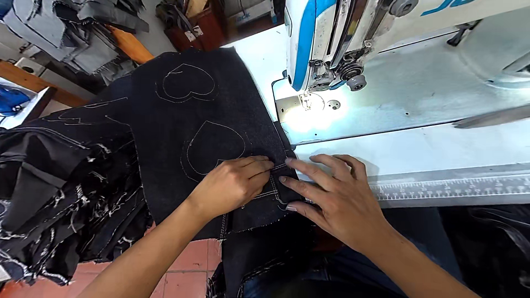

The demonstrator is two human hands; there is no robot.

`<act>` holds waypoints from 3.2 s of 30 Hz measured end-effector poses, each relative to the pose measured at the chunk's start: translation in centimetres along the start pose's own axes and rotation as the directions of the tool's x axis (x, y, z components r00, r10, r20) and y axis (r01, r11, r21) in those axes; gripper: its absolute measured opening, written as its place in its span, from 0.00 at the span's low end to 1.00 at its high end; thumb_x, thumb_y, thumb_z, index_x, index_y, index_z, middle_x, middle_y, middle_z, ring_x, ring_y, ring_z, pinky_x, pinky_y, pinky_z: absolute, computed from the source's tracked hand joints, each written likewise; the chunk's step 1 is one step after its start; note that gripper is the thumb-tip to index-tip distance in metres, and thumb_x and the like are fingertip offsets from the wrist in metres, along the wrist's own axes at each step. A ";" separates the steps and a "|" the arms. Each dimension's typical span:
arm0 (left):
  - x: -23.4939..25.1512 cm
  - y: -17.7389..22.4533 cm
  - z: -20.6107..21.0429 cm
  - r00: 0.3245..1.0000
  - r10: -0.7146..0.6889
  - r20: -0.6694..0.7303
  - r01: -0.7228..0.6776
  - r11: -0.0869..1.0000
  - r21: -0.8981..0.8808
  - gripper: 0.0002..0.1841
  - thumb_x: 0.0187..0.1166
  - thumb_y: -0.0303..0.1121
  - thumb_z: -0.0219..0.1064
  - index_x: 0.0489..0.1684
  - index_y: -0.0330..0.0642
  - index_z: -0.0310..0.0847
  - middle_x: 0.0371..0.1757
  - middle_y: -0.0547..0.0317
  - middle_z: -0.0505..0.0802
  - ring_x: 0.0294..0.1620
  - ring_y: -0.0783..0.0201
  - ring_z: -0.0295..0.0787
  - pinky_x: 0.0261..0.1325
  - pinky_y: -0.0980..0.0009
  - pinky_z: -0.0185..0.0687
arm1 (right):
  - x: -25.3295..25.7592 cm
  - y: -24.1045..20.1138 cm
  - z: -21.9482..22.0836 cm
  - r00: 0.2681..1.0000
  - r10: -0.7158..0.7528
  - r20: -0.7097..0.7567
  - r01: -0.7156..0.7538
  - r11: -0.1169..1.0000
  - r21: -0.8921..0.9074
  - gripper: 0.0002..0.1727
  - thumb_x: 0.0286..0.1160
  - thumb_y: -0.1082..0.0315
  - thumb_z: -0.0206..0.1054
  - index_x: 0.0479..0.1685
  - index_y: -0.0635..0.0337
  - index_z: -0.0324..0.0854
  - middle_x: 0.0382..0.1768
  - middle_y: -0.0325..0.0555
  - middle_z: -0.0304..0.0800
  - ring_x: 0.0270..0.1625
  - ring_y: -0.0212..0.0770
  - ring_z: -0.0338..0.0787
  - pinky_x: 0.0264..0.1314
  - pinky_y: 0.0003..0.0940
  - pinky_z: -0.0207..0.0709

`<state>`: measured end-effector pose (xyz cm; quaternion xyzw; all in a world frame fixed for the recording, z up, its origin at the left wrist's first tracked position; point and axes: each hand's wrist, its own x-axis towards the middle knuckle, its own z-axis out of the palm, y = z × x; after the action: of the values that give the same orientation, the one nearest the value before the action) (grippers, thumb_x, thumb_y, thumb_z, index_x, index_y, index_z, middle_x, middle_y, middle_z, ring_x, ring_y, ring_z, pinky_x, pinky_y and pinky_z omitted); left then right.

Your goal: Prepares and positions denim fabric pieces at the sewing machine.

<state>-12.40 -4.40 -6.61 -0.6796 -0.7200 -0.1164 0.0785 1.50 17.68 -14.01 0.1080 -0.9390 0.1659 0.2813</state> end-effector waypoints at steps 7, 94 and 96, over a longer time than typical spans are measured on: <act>1.8 -2.1 2.8 0.881 -0.469 0.059 0.468 0.883 0.029 0.40 0.79 0.69 0.52 0.83 0.49 0.75 0.92 0.67 0.68 0.96 0.48 0.50 0.90 0.29 0.42 | 0.4 1.0 -1.9 0.994 -0.025 0.109 0.022 0.999 0.026 0.24 0.83 0.36 0.52 0.59 0.31 0.90 0.69 0.29 0.87 0.68 0.48 0.84 0.69 0.61 0.68; 6.5 -0.3 5.4 0.928 -0.364 -0.084 0.367 0.930 0.030 0.30 0.85 0.61 0.54 0.76 0.55 0.83 0.76 0.55 0.85 0.86 0.49 0.71 0.85 0.33 0.60 | 3.1 8.4 -4.3 0.962 -0.125 0.241 0.137 0.990 -0.033 0.48 0.58 0.13 0.52 0.66 0.36 0.89 0.76 0.23 0.83 0.73 0.41 0.79 0.67 0.51 0.69; 7.3 -1.4 5.5 0.924 -0.375 -0.076 0.379 0.925 0.040 0.31 0.85 0.62 0.53 0.76 0.54 0.82 0.76 0.54 0.85 0.85 0.48 0.71 0.84 0.33 0.61 | 4.2 9.4 -4.0 0.965 -0.123 0.232 0.134 0.991 -0.031 0.47 0.59 0.13 0.53 0.65 0.35 0.90 0.74 0.22 0.84 0.70 0.40 0.79 0.64 0.49 0.69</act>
<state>-14.01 4.10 -10.01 -0.5218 -0.8372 -0.1324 0.0970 -2.71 27.41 -10.85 0.1805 -0.9598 0.1119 0.1837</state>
